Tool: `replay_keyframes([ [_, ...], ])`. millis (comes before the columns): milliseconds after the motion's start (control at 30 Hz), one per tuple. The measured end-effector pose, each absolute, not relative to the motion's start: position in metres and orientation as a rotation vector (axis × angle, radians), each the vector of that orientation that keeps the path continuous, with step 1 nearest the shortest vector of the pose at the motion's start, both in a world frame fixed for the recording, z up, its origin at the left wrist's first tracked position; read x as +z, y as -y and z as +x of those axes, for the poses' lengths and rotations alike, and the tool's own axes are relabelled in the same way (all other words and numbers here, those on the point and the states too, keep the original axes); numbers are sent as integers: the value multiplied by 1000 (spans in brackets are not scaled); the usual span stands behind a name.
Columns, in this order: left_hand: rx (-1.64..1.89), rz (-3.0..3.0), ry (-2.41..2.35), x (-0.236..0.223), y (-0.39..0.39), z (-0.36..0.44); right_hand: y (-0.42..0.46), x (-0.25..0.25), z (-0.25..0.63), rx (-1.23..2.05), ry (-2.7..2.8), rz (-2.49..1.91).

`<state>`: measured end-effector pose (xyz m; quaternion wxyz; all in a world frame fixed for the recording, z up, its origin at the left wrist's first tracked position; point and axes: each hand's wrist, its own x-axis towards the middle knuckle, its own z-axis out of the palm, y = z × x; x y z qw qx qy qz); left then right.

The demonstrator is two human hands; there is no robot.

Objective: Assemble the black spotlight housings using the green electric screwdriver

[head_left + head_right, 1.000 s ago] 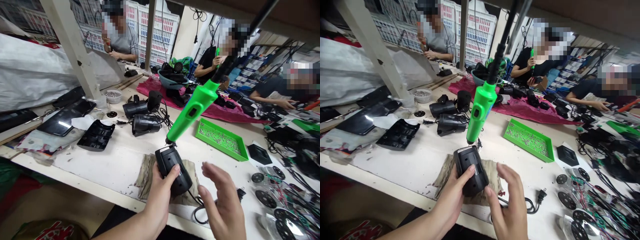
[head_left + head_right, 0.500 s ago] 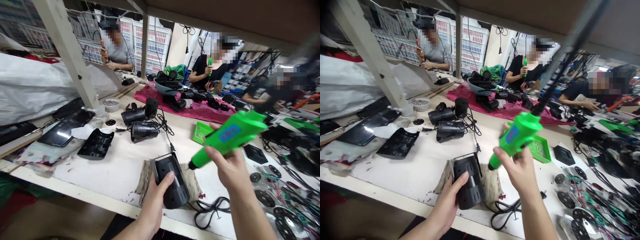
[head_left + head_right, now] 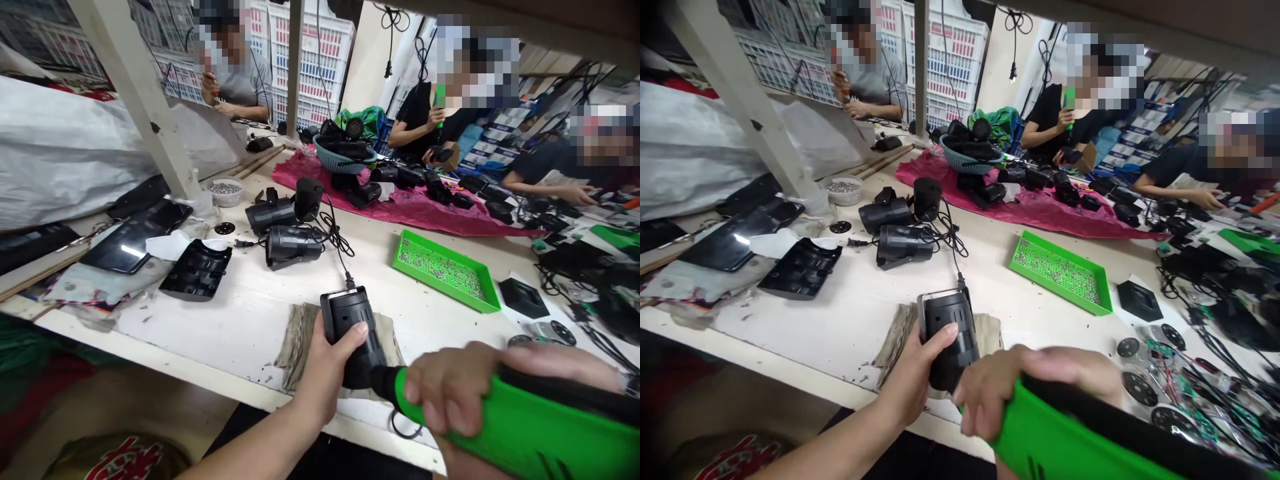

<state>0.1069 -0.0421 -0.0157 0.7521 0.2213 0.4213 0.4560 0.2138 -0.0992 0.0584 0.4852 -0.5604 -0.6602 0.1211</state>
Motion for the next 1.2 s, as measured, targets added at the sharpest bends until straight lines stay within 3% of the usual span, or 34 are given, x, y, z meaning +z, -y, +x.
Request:
replay_keyframes([
  [267,1013,405,-920,-13,39,108,89,61,193,713,1035,-913],
  [733,950,456,-919,-14,39,108,92,71,206,675,1200,-1039],
  [1200,957,446,-878,-10,40,108,77,69,202,764,1260,-767],
])
